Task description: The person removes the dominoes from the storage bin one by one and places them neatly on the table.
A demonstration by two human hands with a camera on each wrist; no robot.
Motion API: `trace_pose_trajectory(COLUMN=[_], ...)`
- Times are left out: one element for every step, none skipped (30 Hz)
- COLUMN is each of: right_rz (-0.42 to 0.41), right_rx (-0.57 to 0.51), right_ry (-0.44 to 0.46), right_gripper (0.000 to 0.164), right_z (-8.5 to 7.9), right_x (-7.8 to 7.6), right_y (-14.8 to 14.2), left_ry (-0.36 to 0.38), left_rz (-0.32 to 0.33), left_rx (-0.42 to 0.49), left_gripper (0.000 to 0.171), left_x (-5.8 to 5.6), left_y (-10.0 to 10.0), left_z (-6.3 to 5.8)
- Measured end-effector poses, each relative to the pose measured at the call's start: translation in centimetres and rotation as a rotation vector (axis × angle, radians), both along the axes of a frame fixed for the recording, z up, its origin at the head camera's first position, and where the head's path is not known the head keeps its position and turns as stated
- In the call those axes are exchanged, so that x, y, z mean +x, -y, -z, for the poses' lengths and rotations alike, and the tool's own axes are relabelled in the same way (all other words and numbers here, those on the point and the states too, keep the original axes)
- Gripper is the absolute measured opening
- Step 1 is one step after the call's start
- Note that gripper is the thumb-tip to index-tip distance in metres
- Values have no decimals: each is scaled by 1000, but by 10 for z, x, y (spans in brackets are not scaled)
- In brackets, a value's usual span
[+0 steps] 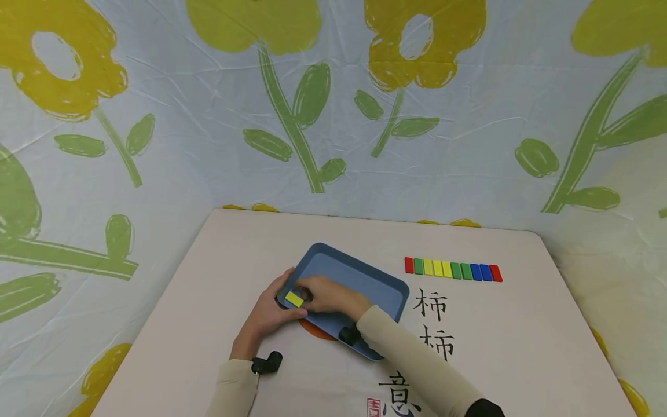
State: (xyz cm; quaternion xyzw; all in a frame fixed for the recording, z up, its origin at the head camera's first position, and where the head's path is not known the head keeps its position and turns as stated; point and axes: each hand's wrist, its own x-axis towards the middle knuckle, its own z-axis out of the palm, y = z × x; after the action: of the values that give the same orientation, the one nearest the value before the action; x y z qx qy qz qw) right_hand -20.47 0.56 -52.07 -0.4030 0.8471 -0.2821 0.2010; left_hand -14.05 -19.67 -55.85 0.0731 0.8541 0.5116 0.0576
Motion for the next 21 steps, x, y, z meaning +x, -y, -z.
trace_pose_trajectory(right_rz=[-3, -6, -10, -13, -17, -21, -23, -26, -28, -28, -28, -28, -26, -23, -20, -17, -14, -11, -9, -8, -8], right_rx=[2, 6, 11, 12, 15, 18, 20, 23, 26, 30, 35, 40, 43, 46, 47, 47, 47, 46, 46, 46, 48], right_ry=[0, 1, 1, 2, 3, 6, 8, 11, 14, 16, 18, 19, 18, 19, 18, 20, 23, 24, 23, 21, 18], right_gripper=[47, 46, 46, 45, 45, 44, 44, 44, 44, 44, 44, 43, 43, 43, 42, 41, 41, 40, 39, 38, 37], right_z=[0, 0, 0, 0, 0, 0, 0, 0, 0, 0, 0, 0, 1, 1, 1, 1, 1, 1, 1, 1, 2], right_x=[0, -1, -1, -2, -2, -2, -3, -3, -3, -4, -4, -4, -4, -4, -4, -4, -4, -4, -4, -4, -4], right_y=[1, 1, 2, 3, 3, 4, 4, 5, 5, 6, 6, 6, 6, 6, 7, 7, 7, 7, 8, 8, 8], left_ry=[4, 7, 9, 10, 7, 7, 5, 4, 0, -2, -3, 0, 0, 0, -3, -2, -4, -5, -7, -7, -8], left_rz=[-2, -4, -5, -7, -4, -5, -3, -2, 1, 4, 6, 5, 6, 7, 9, 8, 9, 9, 9, 10, 10], left_rx=[2, 5, 8, 11, 9, 10, 10, 11, 9, 7, 4, 8, 9, 9, 5, 4, 6, 8, 5, 3, 5], left_gripper=[105, 105, 104, 104, 104, 104, 104, 104, 104, 104, 104, 104, 104, 104, 104, 104, 104, 104, 104, 104, 104], left_x=[0, 0, 0, 0, 0, 0, 0, 0, 0, -1, 0, -1, -1, -1, -1, -1, -1, -1, -1, -1, -1], left_y=[0, 0, 0, 0, 0, 0, 0, 0, 0, 0, 0, 1, 1, 1, 1, 0, 0, 0, 0, 0, 0], left_z=[0, 0, 0, 0, 0, 0, 0, 0, 1, 1, 1, 1, 1, 0, 0, 0, 0, 0, 0, -1, -1])
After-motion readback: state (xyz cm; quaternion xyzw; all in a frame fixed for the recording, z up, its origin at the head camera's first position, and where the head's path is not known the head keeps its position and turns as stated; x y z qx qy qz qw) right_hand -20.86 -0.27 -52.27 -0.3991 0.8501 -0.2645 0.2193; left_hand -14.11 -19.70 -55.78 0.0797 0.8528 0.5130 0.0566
